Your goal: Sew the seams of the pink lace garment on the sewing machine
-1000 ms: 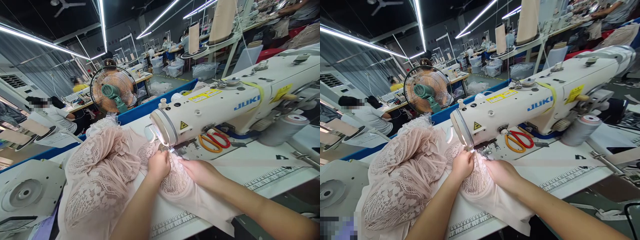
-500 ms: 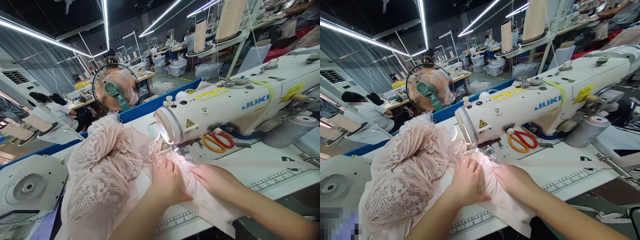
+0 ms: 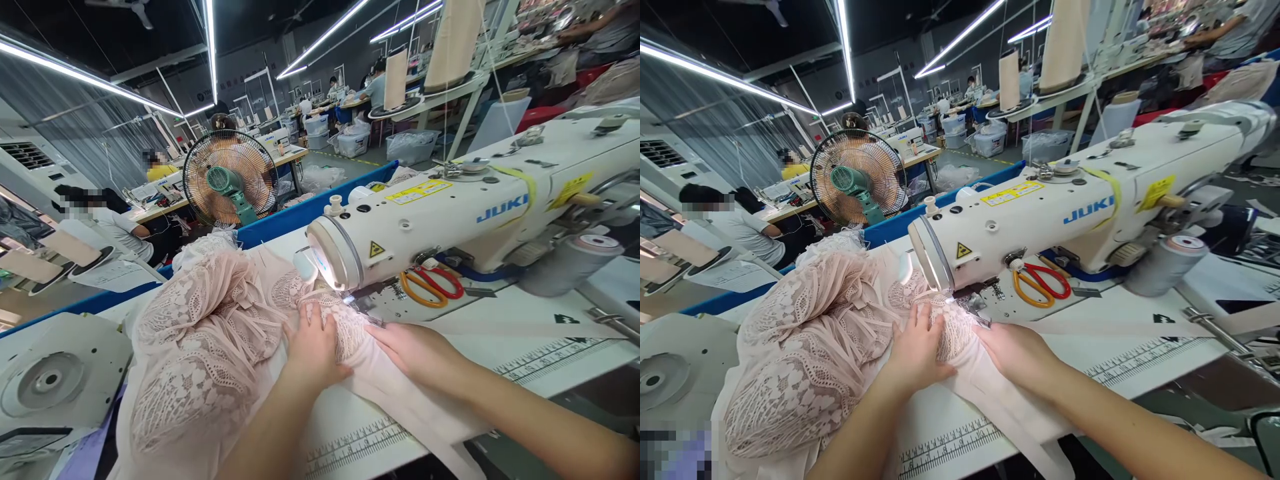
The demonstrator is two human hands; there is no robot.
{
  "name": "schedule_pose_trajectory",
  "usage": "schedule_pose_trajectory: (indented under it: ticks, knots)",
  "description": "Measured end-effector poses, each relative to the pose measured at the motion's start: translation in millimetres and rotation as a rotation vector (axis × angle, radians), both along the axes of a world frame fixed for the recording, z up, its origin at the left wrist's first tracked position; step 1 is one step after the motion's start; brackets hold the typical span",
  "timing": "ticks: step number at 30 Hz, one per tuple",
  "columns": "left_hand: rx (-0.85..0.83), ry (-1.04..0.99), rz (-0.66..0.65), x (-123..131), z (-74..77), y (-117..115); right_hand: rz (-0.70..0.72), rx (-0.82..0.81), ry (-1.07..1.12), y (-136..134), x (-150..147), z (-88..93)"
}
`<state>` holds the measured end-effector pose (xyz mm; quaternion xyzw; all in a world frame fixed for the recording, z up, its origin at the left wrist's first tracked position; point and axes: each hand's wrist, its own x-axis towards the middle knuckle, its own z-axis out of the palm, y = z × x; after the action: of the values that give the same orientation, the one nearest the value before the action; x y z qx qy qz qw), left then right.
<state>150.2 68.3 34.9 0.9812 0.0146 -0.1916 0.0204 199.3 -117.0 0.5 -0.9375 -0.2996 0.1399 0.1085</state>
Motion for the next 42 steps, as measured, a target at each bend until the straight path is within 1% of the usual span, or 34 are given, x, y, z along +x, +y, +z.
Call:
schedule_pose_trajectory:
  ticks: [3, 5, 9, 14, 19, 24, 27, 29, 32, 34, 38, 42]
  knots:
    - [-0.023, 0.011, 0.076, 5, 2.5, 7, -0.023, -0.059, 0.027, 8, 4, 4.0]
    - [-0.061, -0.006, 0.099, 8, 2.4, 13, -0.034, -0.063, 0.028, 12, 5, 5.8]
    - [-0.113, -0.058, 0.085, 12, 0.8, 23, -0.046, -0.078, 0.038, 13, 3, 8.7]
    - [-0.149, -0.05, 0.087, 18, -1.2, 30, -0.047, -0.072, 0.056, 12, 0, 13.1]
    - [-0.168, -0.074, 0.092, 25, -4.5, 38, -0.044, -0.137, 0.039, 17, 3, 12.6]
    - [-0.151, -0.101, 0.115, 29, -2.8, 40, -0.051, -0.175, 0.05, 22, 8, 8.0]
    - [-0.149, -0.113, 0.121, 30, -2.1, 39, -0.028, -0.169, 0.04, 21, 8, 5.0]
    - [-0.151, -0.123, 0.127, 30, -1.9, 39, -0.039, -0.159, 0.047, 20, 7, 3.9]
    - [-0.145, -0.136, 0.139, 31, -1.6, 38, -0.066, -0.146, 0.063, 18, 5, 5.0]
    - [-0.135, -0.139, 0.147, 32, -1.7, 38, -0.054, -0.14, 0.062, 18, 5, 7.3]
    - [-0.113, -0.148, 0.151, 35, -4.8, 40, -0.029, -0.134, 0.062, 19, 5, 10.9]
    - [-0.11, -0.179, 0.166, 37, -10.3, 44, -0.037, -0.129, 0.063, 18, 5, 9.0]
